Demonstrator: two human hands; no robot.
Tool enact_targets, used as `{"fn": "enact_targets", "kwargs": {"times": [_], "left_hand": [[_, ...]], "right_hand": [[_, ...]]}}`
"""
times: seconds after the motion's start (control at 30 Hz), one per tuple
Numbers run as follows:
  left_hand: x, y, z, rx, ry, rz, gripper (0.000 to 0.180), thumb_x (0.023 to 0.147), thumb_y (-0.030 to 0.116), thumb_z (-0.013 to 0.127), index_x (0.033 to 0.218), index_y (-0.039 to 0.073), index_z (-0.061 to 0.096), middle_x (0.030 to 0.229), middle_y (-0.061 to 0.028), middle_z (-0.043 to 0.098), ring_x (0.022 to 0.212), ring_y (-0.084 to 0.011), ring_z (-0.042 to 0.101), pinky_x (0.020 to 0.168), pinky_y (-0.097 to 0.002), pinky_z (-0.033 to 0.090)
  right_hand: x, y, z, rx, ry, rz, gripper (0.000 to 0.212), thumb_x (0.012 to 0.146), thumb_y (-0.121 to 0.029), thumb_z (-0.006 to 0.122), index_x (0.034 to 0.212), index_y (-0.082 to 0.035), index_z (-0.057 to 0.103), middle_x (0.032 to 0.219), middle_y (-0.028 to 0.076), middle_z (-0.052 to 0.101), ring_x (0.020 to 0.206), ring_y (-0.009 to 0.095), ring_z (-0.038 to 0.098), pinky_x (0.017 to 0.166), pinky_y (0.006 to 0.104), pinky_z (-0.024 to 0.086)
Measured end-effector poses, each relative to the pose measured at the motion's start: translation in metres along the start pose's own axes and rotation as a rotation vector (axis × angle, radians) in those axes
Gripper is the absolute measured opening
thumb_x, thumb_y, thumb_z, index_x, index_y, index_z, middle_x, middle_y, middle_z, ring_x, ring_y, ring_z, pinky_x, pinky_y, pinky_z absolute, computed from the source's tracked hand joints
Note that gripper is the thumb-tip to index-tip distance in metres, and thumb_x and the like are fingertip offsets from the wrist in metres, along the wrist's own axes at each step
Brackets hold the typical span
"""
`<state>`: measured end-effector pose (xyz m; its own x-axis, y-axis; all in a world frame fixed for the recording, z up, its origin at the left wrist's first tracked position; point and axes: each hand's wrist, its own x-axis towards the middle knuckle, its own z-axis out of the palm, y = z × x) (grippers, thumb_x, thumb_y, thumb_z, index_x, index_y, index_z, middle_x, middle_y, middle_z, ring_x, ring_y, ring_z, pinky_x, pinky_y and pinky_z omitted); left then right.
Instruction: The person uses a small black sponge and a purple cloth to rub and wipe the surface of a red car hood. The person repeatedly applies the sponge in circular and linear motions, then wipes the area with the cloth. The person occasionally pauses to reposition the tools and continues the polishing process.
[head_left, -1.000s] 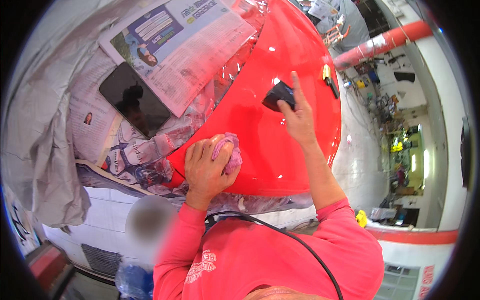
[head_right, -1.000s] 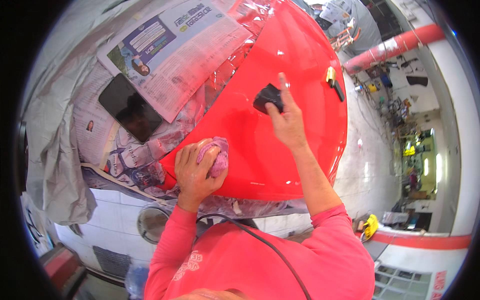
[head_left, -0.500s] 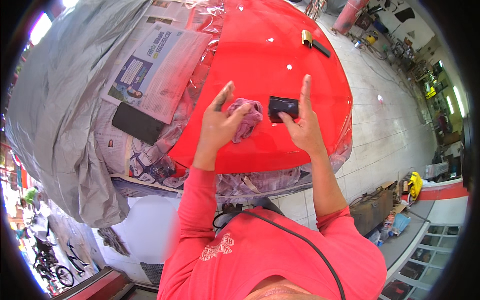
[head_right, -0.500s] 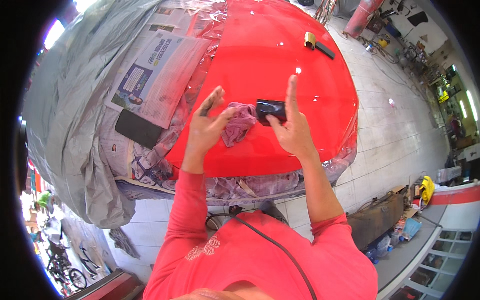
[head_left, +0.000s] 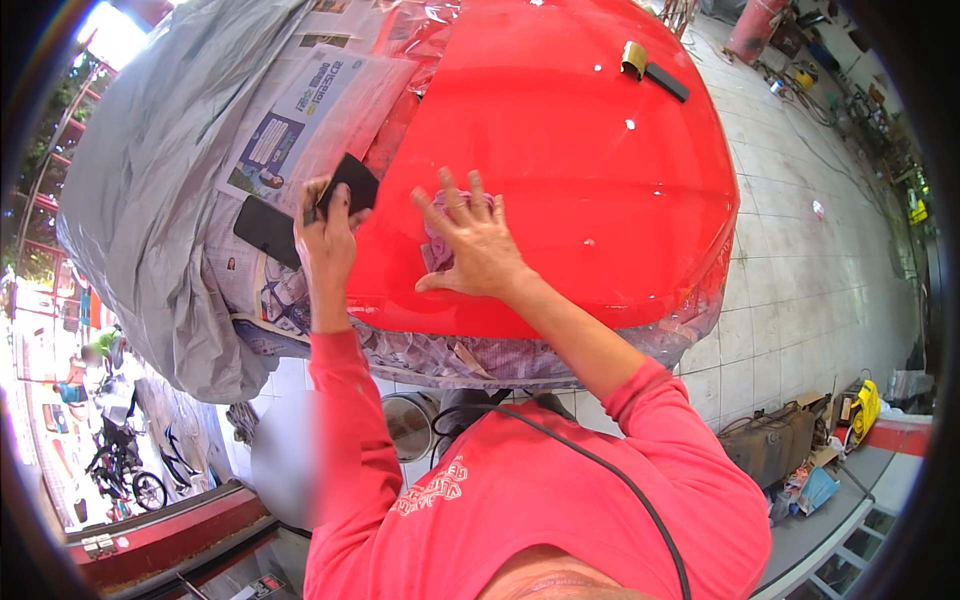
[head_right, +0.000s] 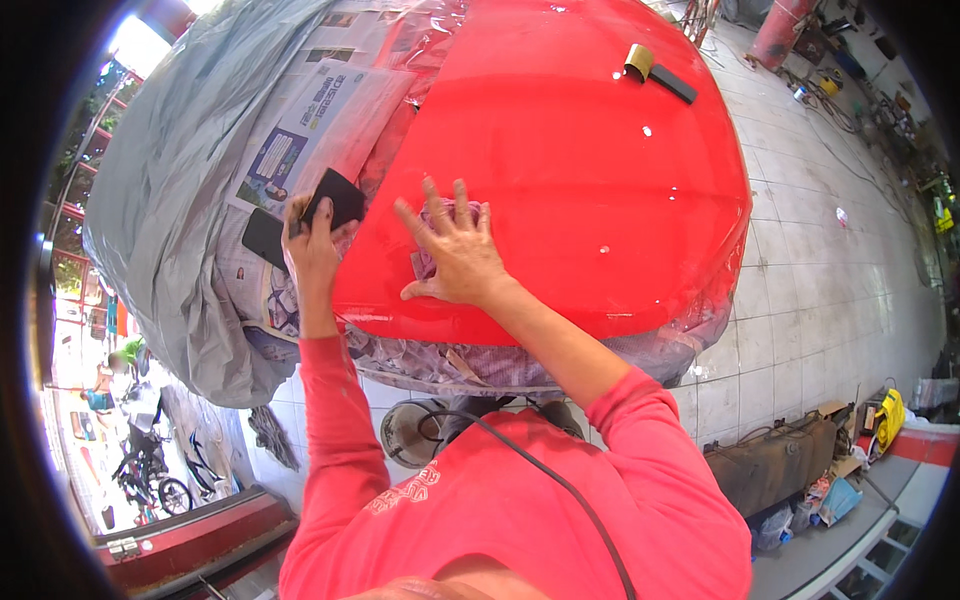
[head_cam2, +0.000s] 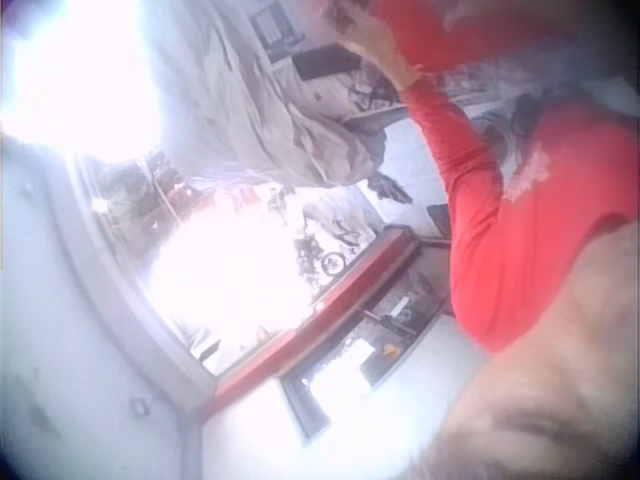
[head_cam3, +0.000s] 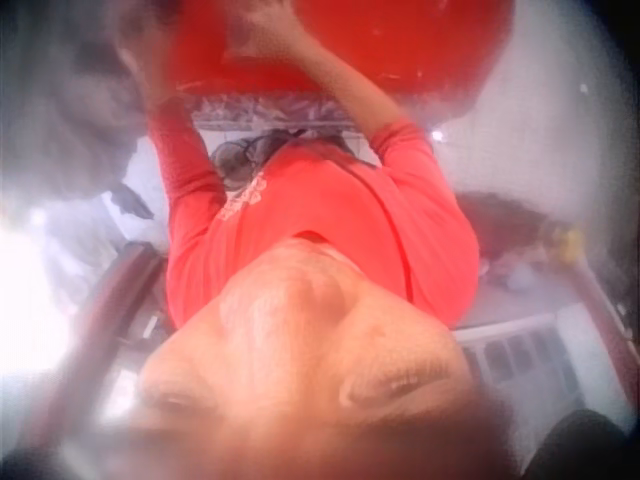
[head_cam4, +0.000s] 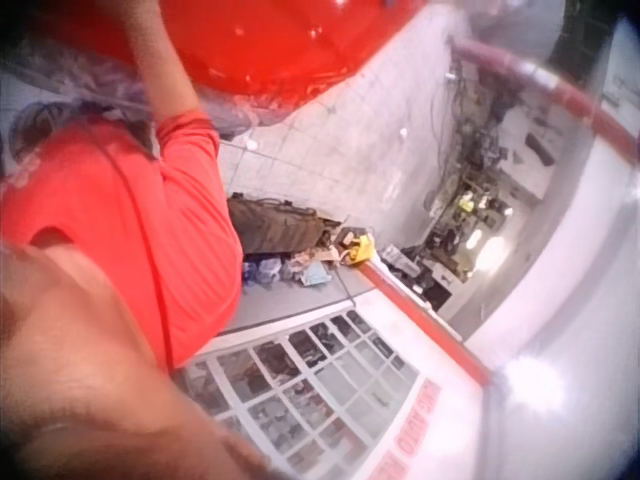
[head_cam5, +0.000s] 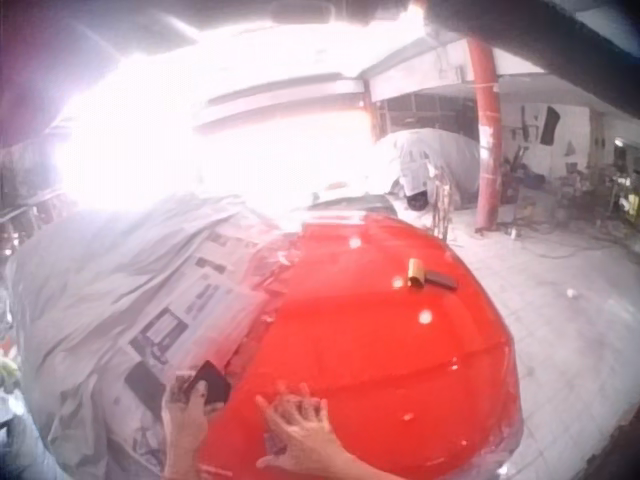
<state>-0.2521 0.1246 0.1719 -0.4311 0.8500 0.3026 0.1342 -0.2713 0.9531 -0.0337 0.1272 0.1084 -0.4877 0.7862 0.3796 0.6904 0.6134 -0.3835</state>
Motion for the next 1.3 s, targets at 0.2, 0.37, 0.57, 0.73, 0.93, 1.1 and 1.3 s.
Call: {"fn": "enact_targets", "kwargs": {"times": [0.2,0.37,0.57,0.73,0.93,1.1,1.3], "left_hand": [[0.074,-0.026,0.015,0.828,-0.2,0.444,0.059,0.097,0.008,0.061,0.156,0.018,0.056,0.121,-0.015,0.075,0.085,-0.0246,0.076,0.072,-0.0408,0.062],[0.068,-0.068,0.056,1.381,-0.52,0.326,0.06,0.102,0.032,0.064,0.155,0.006,0.053,0.144,-0.0262,0.065,0.119,-0.0414,0.069,0.099,-0.0524,0.054],[0.009,-0.113,0.055,1.244,-0.446,0.505,0.1,0.101,0.063,0.062,0.155,-0.018,0.039,0.153,-0.0395,0.05,0.153,-0.0501,0.039,0.126,-0.0519,0.034],[0.095,-0.129,0.121,1.275,-0.45,0.452,0.108,0.096,0.068,0.065,0.156,-0.018,0.037,0.157,-0.0395,0.046,0.154,-0.0498,0.037,0.125,-0.0536,0.036],[-0.012,-0.095,0.027,1.221,-0.526,0.385,0.104,0.098,0.066,0.063,0.154,-0.017,0.04,0.156,-0.0402,0.047,0.155,-0.0512,0.036,0.125,-0.058,0.033],[0.026,-0.099,0.074,1.336,-0.494,0.448,0.105,0.099,0.07,0.06,0.155,-0.017,0.04,0.159,-0.0386,0.044,0.155,-0.0504,0.035,0.126,-0.0572,0.031],[0.095,-0.132,0.123,1.217,-0.51,0.435,0.105,0.096,0.069,0.064,0.159,-0.012,0.038,0.161,-0.0365,0.043,0.154,-0.0479,0.039,0.127,-0.0544,0.032]], "right_hand": [[0.015,0.059,0.053,-0.138,0.126,-0.065,0.031,0.087,-0.047,0.079,0.106,-0.023,0.081,0.142,0.003,0.064,0.136,0.037,0.053,0.105,0.0623,0.045],[0.013,0.193,-0.014,-0.358,0.396,0.242,0.022,0.088,-0.038,0.075,0.099,-0.02,0.08,0.137,0.001,0.066,0.124,0.027,0.059,0.087,0.0498,0.053],[-0.026,0.286,-0.078,-0.617,0.292,0.648,0.079,0.08,-0.083,0.073,0.127,-0.02,0.077,0.155,0.008,0.056,0.144,0.037,0.048,0.112,0.0616,0.046],[-0.014,0.326,-0.065,-0.499,0.327,0.605,0.074,0.08,-0.084,0.071,0.124,-0.024,0.078,0.153,0.004,0.058,0.144,0.032,0.049,0.113,0.0596,0.047],[-0.019,0.327,-0.085,-0.614,0.286,0.744,0.063,0.086,-0.078,0.071,0.124,-0.028,0.079,0.148,-0.001,0.064,0.138,0.028,0.057,0.109,0.0476,0.055],[-0.019,0.351,-0.075,-0.583,0.367,0.662,0.067,0.084,-0.081,0.07,0.124,-0.029,0.08,0.145,-0.002,0.064,0.136,0.027,0.057,0.108,0.0519,0.053],[-0.02,0.345,-0.082,-0.512,0.295,0.594,0.059,0.084,-0.075,0.075,0.12,-0.028,0.081,0.138,-0.003,0.067,0.129,0.025,0.061,0.102,0.0522,0.055]]}}
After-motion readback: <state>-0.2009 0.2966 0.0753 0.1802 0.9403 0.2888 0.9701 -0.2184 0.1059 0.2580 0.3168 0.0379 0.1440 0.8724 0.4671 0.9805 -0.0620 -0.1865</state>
